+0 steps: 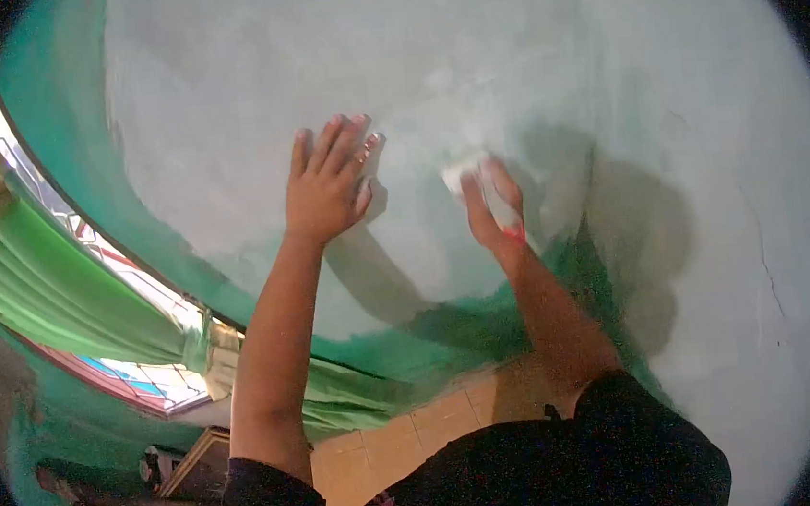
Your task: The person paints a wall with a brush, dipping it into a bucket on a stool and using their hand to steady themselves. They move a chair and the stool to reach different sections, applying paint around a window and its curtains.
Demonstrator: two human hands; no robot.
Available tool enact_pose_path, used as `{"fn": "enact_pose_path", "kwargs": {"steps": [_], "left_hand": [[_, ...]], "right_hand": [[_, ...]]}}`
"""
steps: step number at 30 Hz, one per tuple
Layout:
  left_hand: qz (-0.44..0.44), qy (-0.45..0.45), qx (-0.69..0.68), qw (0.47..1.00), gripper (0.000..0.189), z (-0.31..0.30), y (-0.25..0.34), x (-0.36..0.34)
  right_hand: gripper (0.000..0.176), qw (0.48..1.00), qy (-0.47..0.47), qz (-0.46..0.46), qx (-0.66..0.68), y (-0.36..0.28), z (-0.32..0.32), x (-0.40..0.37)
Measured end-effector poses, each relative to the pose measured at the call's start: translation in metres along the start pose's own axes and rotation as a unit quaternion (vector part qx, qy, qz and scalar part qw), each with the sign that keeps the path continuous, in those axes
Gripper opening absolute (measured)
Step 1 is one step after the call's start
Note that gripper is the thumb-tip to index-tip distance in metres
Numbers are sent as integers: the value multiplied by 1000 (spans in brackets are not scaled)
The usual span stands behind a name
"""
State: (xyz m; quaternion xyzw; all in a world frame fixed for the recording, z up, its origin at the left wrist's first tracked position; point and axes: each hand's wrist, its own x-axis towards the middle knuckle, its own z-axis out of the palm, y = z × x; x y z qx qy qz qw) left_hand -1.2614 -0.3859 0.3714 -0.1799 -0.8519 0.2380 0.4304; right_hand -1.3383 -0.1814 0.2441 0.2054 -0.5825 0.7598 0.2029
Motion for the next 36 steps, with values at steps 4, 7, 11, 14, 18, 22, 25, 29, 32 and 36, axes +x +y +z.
{"fn": "enact_pose_path", "kwargs": {"steps": [4, 7, 11, 14, 18, 22, 25, 29, 32, 36], "left_hand": [[-69, 38, -24, 997, 58, -51, -23, -1], [-106, 73, 16, 992, 58, -55, -45, -27], [-152, 107, 38, 982, 59, -74, -57, -50], [-153, 111, 42, 981, 60, -60, -56, -63], [-159, 138, 18, 977, 63, -65, -55, -59], [-152, 142, 16, 978, 64, -59, -55, -61], [-160, 161, 3, 974, 65, -61, -51, -55], [-158, 173, 2, 972, 65, -57, -47, -60], [-158, 174, -6, 972, 64, -57, -46, -61], [-154, 186, -7, 970, 63, -56, -47, -62]], "right_hand": [[21, 994, -36, -100, -10, -103, 21, 36], [18, 973, -33, -227, -29, -63, 42, 20], [6, 939, -60, -322, -106, -11, 22, -47], [8, 955, -151, -190, -170, 18, 13, -92], [21, 765, -246, -345, -484, 8, -5, -43], [17, 723, -71, -578, -372, -75, 34, 46], [14, 933, -92, -322, -134, -183, 76, 44], [11, 939, -35, -328, -100, -147, 77, 37], [10, 727, -156, -547, -385, -103, 50, 18], [9, 787, -338, -243, -456, -100, 38, 4]]}}
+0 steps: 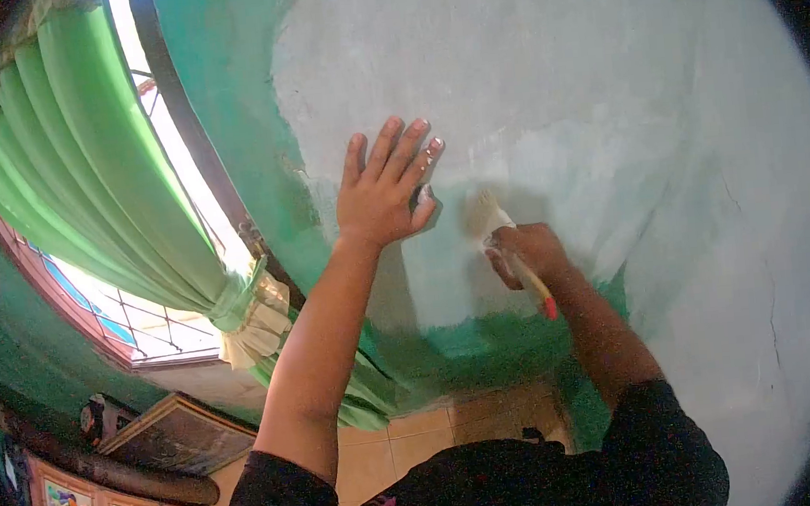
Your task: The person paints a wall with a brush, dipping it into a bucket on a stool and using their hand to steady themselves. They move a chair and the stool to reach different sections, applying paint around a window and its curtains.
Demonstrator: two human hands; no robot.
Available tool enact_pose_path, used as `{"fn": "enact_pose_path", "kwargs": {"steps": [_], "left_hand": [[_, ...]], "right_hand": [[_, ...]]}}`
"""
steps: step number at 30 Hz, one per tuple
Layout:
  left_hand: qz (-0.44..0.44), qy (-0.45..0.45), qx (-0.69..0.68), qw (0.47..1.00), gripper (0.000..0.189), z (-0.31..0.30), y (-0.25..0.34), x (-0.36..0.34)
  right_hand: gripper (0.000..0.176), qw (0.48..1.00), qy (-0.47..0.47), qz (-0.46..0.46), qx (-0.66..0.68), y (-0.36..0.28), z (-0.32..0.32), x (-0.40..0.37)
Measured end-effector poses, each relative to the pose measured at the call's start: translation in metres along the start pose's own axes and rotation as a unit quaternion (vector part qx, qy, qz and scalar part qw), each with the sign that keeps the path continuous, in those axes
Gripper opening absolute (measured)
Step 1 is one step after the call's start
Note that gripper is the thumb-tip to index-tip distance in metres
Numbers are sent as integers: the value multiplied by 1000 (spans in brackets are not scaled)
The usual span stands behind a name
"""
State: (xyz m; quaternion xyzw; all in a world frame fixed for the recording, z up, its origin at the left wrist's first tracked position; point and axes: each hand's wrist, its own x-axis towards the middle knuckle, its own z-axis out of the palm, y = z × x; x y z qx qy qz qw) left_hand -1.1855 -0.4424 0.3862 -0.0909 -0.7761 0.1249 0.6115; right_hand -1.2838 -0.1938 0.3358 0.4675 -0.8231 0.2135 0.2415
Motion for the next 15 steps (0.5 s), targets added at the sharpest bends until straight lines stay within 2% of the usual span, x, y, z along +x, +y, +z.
{"fn": "enact_pose_path", "kwargs": {"steps": [1, 3, 4, 5, 6, 7, 8, 11, 13, 15], "left_hand": [[1, 0, 1, 1000, 63, 1, 0, -1], [4, 0, 1, 1000, 62, 0, 0, -1], [2, -2, -6, 1000, 62, 0, -1, -1], [-3, -5, -14, 1000, 61, 0, 1, -2], [-5, -8, -16, 1000, 61, 0, 1, -2], [-3, -3, -9, 1000, 62, 1, 1, -3], [-1, 2, -2, 1000, 62, 1, 1, -3], [-6, -4, -2, 1000, 63, 1, 3, -8], [-7, -13, 0, 1000, 64, 2, 4, -12], [-8, -7, 7, 1000, 64, 1, 5, -9]], "right_hand": [[10, 982, -92, 120, 117, -6, -12, -1], [18, 974, -117, 148, 122, -4, -47, 27], [17, 986, -90, 77, 119, 8, -67, 43], [16, 994, -62, 46, 75, 12, -86, 61], [28, 971, 14, -130, -199, -17, -116, 70], [38, 980, 22, -53, -191, -42, -134, 78], [40, 978, 97, -88, -162, -41, -140, 84], [36, 989, 119, -32, -78, -53, -142, 80], [26, 933, 158, -119, -300, -46, -112, 66], [21, 933, 180, -262, -170, -30, -84, 51]]}}
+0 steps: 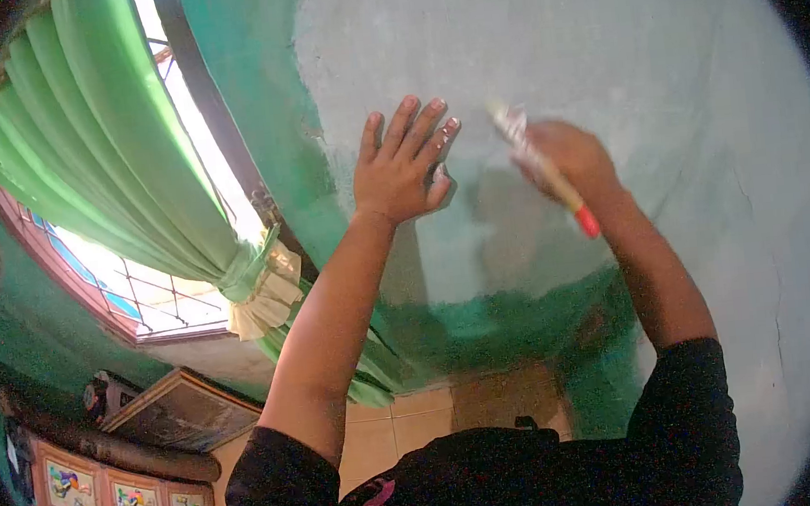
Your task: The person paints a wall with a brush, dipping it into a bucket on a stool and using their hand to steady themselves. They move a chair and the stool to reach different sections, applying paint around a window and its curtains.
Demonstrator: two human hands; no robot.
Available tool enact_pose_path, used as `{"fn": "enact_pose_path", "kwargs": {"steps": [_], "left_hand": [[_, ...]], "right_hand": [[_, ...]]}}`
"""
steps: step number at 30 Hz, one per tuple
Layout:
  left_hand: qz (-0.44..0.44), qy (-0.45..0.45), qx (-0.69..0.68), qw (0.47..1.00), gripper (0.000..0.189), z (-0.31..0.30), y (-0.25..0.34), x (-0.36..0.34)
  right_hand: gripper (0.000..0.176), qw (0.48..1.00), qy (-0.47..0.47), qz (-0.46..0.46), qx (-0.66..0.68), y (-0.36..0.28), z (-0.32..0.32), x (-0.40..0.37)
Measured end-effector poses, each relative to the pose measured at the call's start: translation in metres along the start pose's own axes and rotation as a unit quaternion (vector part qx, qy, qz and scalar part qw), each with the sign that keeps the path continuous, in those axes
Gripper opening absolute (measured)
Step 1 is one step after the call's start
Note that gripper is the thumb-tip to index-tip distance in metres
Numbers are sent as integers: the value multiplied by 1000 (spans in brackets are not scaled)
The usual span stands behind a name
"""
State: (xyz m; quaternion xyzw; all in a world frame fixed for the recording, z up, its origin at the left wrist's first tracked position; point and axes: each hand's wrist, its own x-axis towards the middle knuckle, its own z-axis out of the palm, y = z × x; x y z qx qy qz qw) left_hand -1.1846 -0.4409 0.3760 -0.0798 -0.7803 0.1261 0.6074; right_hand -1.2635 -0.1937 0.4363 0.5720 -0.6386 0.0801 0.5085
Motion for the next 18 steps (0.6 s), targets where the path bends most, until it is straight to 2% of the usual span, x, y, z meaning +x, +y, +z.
{"fn": "enact_pose_path", "kwargs": {"steps": [1, 2, 3, 4, 6, 7, 9, 10, 12, 13, 15, 17, 18], "left_hand": [[0, -5, -4, 1000, 65, 0, 0, -1], [-1, -8, -8, 1000, 65, 0, 0, -1], [-1, -7, -5, 1000, 65, 0, 0, -1], [-2, -15, -6, 1000, 66, -1, 1, -2], [-2, -19, -2, 1000, 67, -1, 0, -1], [0, -11, -7, 1000, 67, 1, 0, -2], [-2, -3, -12, 1000, 67, 3, -1, -5], [-3, -3, -7, 1000, 67, 3, -1, -5], [-9, -3, -10, 1000, 67, 5, 2, -8], [-14, -14, -9, 1000, 67, 4, 3, -10], [-24, -21, -6, 999, 68, -1, 5, -16], [-33, -63, -27, 997, 69, -6, 0, -25], [-36, -60, -22, 997, 69, -10, -3, -30]], "right_hand": [[21, 1000, 3, -2, 3, -7, 6, -5], [19, 988, -151, 31, 22, -14, 9, -7], [17, 950, -302, 62, 39, -16, 10, -7], [17, 951, -299, 60, 39, -14, 7, -2], [17, 966, -183, 24, 180, -5, -10, 16], [17, 967, -180, 21, 180, -1, -22, 29], [19, 984, -141, 99, -39, 4, -40, 57], [19, 984, -143, 98, -39, 6, -39, 65], [23, 986, 123, 114, -14, 7, -38, 70], [23, 987, 115, 113, -15, 8, -29, 58], [23, 991, 104, -11, -85, 10, 11, 22], [25, 996, 72, -10, 47, -16, 35, 0], [25, 996, 75, -15, 48, -31, 32, 2]]}}
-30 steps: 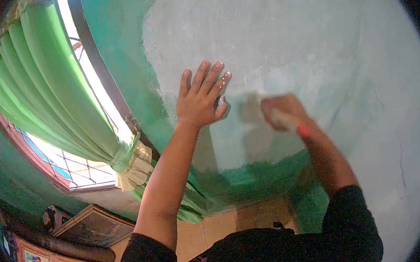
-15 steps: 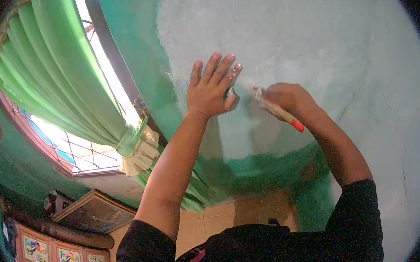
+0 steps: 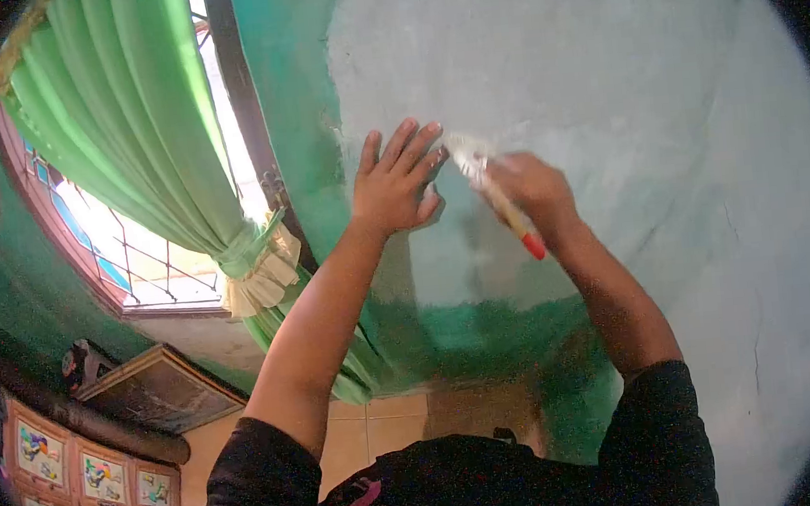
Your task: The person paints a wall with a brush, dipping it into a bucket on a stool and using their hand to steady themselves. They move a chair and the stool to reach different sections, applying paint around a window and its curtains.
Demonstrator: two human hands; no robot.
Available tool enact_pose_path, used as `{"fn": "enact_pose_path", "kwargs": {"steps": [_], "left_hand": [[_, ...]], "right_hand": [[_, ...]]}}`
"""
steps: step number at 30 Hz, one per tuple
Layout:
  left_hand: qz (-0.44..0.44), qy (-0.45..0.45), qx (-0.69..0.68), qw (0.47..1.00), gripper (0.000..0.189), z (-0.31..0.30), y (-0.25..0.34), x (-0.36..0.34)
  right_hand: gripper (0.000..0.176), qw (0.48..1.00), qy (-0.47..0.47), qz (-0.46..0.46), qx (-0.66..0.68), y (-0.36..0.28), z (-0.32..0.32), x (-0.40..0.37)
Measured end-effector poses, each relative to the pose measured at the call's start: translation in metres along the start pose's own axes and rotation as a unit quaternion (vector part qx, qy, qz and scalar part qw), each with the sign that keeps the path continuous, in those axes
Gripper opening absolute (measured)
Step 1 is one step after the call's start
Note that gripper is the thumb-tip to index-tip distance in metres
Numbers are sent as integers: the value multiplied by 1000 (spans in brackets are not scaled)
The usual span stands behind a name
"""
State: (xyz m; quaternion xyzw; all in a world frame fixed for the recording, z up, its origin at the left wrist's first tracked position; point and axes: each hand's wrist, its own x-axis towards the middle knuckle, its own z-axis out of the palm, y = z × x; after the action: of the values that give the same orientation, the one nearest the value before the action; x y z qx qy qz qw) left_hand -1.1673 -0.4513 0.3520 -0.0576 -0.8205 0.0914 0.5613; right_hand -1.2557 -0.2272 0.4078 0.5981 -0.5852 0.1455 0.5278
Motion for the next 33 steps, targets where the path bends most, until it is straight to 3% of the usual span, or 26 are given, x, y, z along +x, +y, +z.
{"fn": "enact_pose_path", "kwargs": {"steps": [2, 5, 7, 8, 10, 11, 14, 15, 16, 17, 18, 22, 25, 27, 29, 30, 32, 33], "left_hand": [[1, -26, -25, 999, 70, -7, -7, -11], [-25, -41, -6, 999, 70, -14, -14, -24], [-29, -50, 8, 998, 71, -13, -14, -31], [-33, -58, 19, 998, 71, -14, -17, -32], [-40, -52, 15, 998, 72, -13, -17, -37], [-49, -56, 0, 997, 72, -12, -17, -39], [-50, -33, 0, 998, 72, -7, -17, -46], [-51, -16, 0, 999, 72, -5, -18, -50], [-55, -19, 2, 998, 72, -4, -19, -53], [-52, -26, -12, 998, 71, -3, -20, -58], [-50, -33, -25, 998, 71, -2, -21, -62], [-42, -68, -23, 997, 70, 12, -30, -75], [-17, 6, 10, 1000, 70, 16, -29, -73], [-10, 7, 29, 1000, 71, 20, -31, -71], [-8, 4, 41, 999, 72, 18, -30, -73], [-9, -3, 38, 999, 72, 18, -30, -75], [-15, -5, 23, 1000, 73, 19, -30, -76], [-22, -13, 17, 1000, 73, 20, -30, -77]], "right_hand": [[24, 989, -121, 68, 43, -22, -10, 13], [18, 987, -145, 48, -46, -8, -31, 60], [17, 994, -36, -28, -102, 12, -42, 95], [17, 994, -28, -34, -103, 17, -46, 115], [17, 984, 173, 4, -40, 20, -48, 148], [17, 983, 180, -1, -39, 20, -46, 152], [20, 987, 84, 26, -132, 5, -16, 130], [25, 989, 121, -48, -69, 3, 6, 112], [28, 992, 97, -75, 5, -11, 18, 99], [34, 998, 24, -43, 41, -30, 24, 88], [36, 995, 1, -89, 41, -40, 33, 81], [40, 985, -100, -90, 110, -58, 25, 94], [31, 988, -68, -116, 75, -19, 11, 135], [19, 987, 43, -11, 157, 7, 3, 160], [14, 994, 104, 6, 17, 8, -22, 185], [14, 995, 99, 11, 20, 9, -23, 188], [17, 980, 189, -4, -65, 5, -18, 181], [17, 982, 179, -1, -60, -1, -11, 170]]}}
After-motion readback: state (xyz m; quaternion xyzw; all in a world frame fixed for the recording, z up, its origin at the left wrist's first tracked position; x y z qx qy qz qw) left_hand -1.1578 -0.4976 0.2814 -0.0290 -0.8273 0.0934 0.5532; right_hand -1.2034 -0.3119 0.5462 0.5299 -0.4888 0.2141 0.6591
